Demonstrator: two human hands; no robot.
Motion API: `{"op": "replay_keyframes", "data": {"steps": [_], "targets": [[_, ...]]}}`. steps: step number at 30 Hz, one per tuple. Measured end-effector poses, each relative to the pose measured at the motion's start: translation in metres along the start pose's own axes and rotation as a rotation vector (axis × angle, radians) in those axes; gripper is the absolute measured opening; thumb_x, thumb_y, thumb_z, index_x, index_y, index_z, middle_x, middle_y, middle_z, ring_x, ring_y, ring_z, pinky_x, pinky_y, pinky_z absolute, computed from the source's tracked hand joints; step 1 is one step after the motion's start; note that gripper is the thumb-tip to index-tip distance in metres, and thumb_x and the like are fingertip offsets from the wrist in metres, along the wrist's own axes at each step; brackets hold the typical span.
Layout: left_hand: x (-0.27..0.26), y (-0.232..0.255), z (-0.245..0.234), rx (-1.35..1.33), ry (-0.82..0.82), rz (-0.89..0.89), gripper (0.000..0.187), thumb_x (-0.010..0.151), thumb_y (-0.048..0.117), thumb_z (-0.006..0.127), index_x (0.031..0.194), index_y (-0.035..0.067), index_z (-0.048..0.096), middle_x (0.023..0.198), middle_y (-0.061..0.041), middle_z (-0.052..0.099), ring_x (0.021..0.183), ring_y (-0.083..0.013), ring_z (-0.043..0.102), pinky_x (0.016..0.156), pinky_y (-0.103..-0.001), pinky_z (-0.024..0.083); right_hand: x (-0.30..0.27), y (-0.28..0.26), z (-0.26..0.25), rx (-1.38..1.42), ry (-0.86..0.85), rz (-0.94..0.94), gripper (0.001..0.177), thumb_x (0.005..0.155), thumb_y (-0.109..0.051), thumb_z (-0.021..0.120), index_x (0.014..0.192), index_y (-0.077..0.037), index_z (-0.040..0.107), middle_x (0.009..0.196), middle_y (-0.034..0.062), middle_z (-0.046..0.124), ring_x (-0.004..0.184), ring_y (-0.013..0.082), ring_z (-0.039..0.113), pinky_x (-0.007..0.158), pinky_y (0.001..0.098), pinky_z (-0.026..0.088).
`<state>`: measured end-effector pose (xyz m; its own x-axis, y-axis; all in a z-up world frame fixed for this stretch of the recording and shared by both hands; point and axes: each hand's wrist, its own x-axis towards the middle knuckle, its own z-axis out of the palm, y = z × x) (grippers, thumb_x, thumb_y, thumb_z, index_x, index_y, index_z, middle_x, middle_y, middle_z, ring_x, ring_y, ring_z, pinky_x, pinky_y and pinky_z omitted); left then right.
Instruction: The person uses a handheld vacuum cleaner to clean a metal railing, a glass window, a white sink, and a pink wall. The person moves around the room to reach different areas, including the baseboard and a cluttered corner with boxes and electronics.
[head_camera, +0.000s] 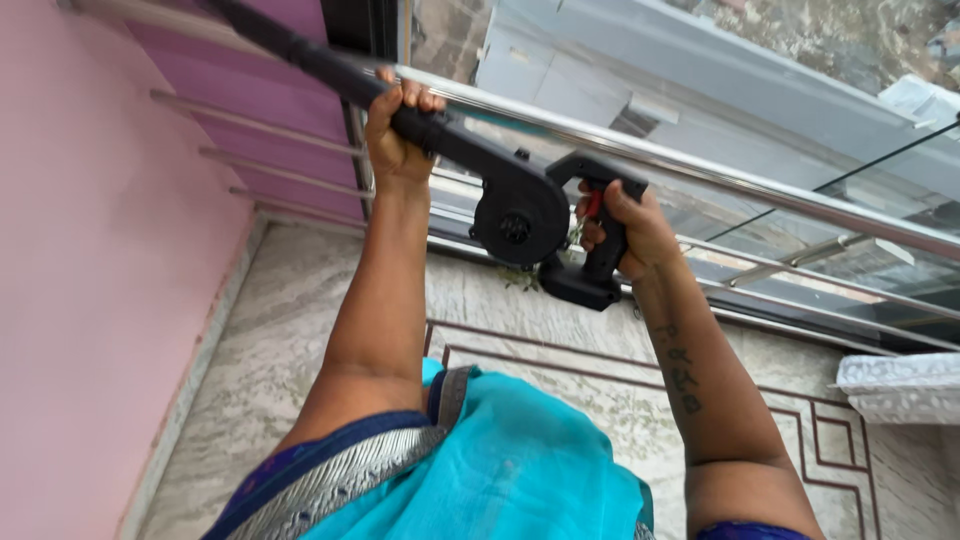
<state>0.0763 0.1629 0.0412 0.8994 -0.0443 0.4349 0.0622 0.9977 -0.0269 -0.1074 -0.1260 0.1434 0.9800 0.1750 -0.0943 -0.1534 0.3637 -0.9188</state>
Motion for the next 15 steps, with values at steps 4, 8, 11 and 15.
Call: {"op": "replay_keyframes", "data": {"steps": [4,8,11,15], "targets": [[0.001,0.007,0.007,-0.018,0.002,-0.039,0.029,0.088,0.006,0.077,0.108,0.011,0.057,0.086,-0.008,0.063,0.093,-0.0267,0.069,0.095,-0.042,0.057,-0.006,0.005,0.025,0.038,0.036,0.025,0.050,0.095,-0.040,0.073,0.119,0.002,0.062,0.091,0.0119,0.068,0.063,0.0148,0.061,0.057,0.0344,0.052],[0.012,0.012,-0.004,0.189,0.511,-0.194,0.031,0.083,0.010,0.078,0.106,0.003,0.059,0.083,-0.014,0.067,0.092,-0.0379,0.074,0.092,-0.051,0.061,-0.005,0.016,0.062,-0.449,0.191,-0.168,0.041,0.089,-0.030,0.083,0.113,-0.003,0.064,0.086,0.0097,0.067,0.063,0.0161,0.061,0.057,0.0337,0.051],[0.027,0.018,-0.024,0.274,0.801,-0.229,0.028,0.083,0.011,0.079,0.101,0.002,0.061,0.077,-0.011,0.065,0.076,-0.0359,0.069,0.080,-0.050,0.062,0.001,0.020,0.097,-1.064,0.150,-0.343,0.044,0.082,-0.027,0.089,0.112,-0.005,0.064,0.088,0.0106,0.069,0.072,0.0207,0.065,0.064,0.0352,0.053],[0.019,0.037,-0.049,0.164,0.735,-0.237,0.021,0.085,0.005,0.075,0.089,-0.002,0.056,0.077,-0.014,0.062,0.072,-0.0333,0.070,0.074,-0.048,0.065,-0.005,0.023,0.138,-1.438,-0.080,-0.554,0.053,0.077,-0.028,0.093,0.113,-0.003,0.062,0.098,0.0149,0.070,0.086,0.0318,0.069,0.071,0.0394,0.054]]}}
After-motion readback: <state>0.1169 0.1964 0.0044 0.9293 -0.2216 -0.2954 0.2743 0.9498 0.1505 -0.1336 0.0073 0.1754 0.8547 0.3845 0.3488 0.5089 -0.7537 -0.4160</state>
